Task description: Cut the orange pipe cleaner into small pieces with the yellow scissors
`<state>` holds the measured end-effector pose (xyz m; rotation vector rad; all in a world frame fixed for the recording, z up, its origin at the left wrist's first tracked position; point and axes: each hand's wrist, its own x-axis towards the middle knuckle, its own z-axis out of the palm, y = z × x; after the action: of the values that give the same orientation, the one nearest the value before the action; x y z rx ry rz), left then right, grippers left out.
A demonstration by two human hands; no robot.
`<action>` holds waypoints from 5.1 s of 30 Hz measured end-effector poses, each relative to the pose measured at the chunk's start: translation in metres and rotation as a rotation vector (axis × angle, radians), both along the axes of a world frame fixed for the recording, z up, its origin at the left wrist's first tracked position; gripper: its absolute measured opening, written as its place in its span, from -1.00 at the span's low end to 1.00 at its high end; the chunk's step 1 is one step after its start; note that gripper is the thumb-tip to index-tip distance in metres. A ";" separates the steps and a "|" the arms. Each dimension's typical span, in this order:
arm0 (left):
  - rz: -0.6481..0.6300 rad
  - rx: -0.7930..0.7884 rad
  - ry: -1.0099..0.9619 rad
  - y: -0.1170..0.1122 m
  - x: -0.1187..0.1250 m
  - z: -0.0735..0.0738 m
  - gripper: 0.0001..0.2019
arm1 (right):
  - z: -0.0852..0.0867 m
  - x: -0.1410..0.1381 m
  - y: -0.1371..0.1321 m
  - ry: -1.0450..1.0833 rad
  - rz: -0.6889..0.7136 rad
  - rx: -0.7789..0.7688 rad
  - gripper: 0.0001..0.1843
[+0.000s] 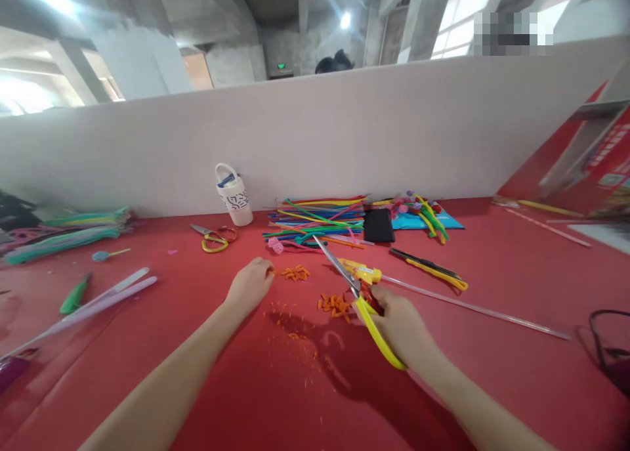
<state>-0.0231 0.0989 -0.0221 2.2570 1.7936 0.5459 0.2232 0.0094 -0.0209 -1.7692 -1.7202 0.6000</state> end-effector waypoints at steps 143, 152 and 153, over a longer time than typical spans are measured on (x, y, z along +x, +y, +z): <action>-0.127 -0.962 -1.542 -0.110 0.044 0.011 -0.95 | 0.014 -0.043 -0.038 0.563 0.317 -0.136 -0.82; -0.185 -0.922 -1.318 -0.115 0.053 0.005 -0.92 | 0.016 -0.047 -0.036 0.583 0.251 -0.211 -0.86; -0.169 -0.877 -1.288 -0.115 0.054 0.004 -0.92 | 0.015 -0.048 -0.036 0.546 0.228 -0.200 -0.87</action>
<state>0.0306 -0.0160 -0.0178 0.9640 0.8451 0.7166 0.1749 -0.0267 -0.0054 -1.3606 -1.5134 1.2608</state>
